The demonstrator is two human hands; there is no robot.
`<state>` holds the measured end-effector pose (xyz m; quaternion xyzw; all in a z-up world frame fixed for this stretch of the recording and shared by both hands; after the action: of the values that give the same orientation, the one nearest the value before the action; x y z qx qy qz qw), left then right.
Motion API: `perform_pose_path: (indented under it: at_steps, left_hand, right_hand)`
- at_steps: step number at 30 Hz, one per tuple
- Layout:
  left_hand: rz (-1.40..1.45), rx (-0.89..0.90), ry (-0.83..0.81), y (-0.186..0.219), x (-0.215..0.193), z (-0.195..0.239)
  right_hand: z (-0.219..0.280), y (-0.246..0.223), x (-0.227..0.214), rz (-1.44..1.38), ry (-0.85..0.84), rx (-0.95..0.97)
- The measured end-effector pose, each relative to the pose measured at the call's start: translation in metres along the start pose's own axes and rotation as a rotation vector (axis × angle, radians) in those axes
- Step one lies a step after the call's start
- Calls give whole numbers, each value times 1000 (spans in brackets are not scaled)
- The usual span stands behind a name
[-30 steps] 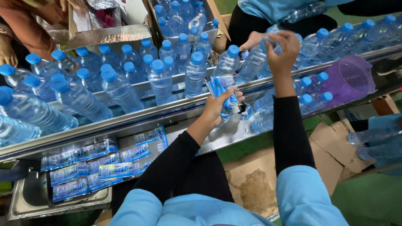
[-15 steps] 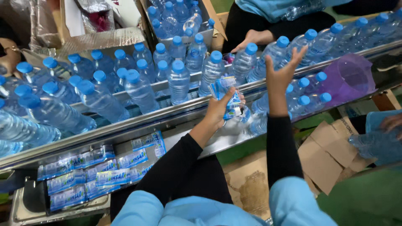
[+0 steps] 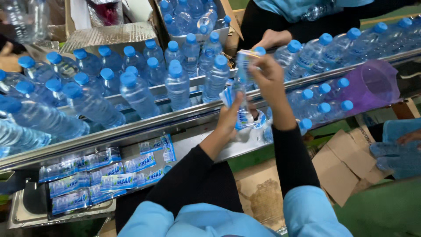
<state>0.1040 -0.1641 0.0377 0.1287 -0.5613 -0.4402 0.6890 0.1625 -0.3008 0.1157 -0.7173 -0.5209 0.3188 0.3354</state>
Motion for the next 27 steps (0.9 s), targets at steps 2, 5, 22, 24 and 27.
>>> perform_pose_path:
  at_steps: [2, 5, 22, 24, 27]
  left_hand:
    - [110, -29, -26, -9, -20, -10]
    - [173, -28, -6, 8, -34, 3]
    - [139, 92, -11, 45, -47, 29]
    - [161, 74, 81, 40, -51, 21]
    - [182, 82, 113, 39, -55, 18]
  right_hand:
    - [-21, 0, 20, 249, -45, -184]
    - [-33, -14, 41, 567, -61, -502]
    - [19, 31, 0, 694, 117, -116]
    - [33, 34, -12, 587, 203, -247]
    - [60, -31, 9, 479, 195, -219]
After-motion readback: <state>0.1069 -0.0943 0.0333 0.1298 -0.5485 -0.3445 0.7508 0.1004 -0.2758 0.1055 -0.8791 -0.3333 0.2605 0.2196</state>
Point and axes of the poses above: each hand's wrist, its own z-axis away from the middle knuckle, its own x-axis out of the palm, y = z × x, the point moved 3 cm from there along -z, towards the middle knuckle
